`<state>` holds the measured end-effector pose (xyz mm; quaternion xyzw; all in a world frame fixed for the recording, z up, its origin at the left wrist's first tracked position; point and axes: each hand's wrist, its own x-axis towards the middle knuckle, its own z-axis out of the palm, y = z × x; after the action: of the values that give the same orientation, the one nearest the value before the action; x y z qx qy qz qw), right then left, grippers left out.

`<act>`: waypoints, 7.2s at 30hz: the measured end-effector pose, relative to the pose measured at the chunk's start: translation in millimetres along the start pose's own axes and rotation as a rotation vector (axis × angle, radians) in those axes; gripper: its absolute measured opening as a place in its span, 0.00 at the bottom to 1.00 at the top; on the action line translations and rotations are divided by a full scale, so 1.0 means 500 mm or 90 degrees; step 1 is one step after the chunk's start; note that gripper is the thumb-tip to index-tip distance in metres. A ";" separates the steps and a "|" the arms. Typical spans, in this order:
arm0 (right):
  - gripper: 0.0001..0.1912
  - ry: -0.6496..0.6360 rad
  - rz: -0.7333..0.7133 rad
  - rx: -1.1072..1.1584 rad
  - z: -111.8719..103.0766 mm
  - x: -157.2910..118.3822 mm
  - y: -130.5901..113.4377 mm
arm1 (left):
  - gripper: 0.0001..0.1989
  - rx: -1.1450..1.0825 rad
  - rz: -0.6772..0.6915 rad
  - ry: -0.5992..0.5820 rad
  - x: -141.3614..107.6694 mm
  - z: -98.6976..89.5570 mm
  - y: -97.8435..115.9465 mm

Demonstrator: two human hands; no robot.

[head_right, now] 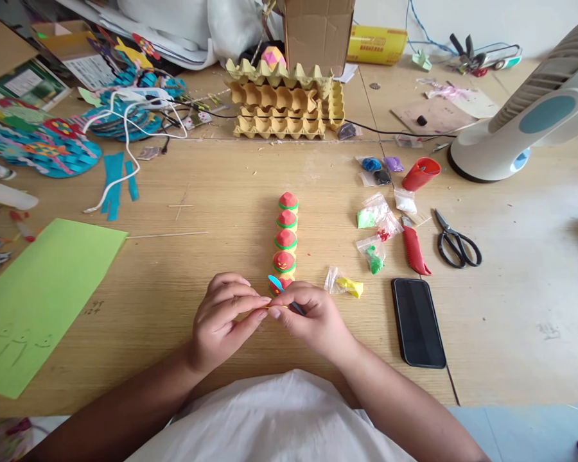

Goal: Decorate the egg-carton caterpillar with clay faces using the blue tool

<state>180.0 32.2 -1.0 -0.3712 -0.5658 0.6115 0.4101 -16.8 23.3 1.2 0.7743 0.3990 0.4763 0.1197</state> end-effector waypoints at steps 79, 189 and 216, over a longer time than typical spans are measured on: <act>0.09 -0.029 0.071 0.071 -0.010 0.000 0.005 | 0.05 -0.152 -0.045 -0.057 0.007 -0.003 -0.011; 0.10 -0.014 0.108 0.089 0.000 0.001 0.003 | 0.09 -0.044 -0.034 -0.007 0.002 -0.001 -0.005; 0.09 -0.028 0.120 0.117 -0.001 -0.002 0.000 | 0.08 -0.169 -0.034 -0.066 0.011 -0.006 -0.016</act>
<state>180.7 31.3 -0.9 -0.3703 -0.4791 0.7042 0.3707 -22.2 32.0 1.6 0.7642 0.3463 0.4810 0.2545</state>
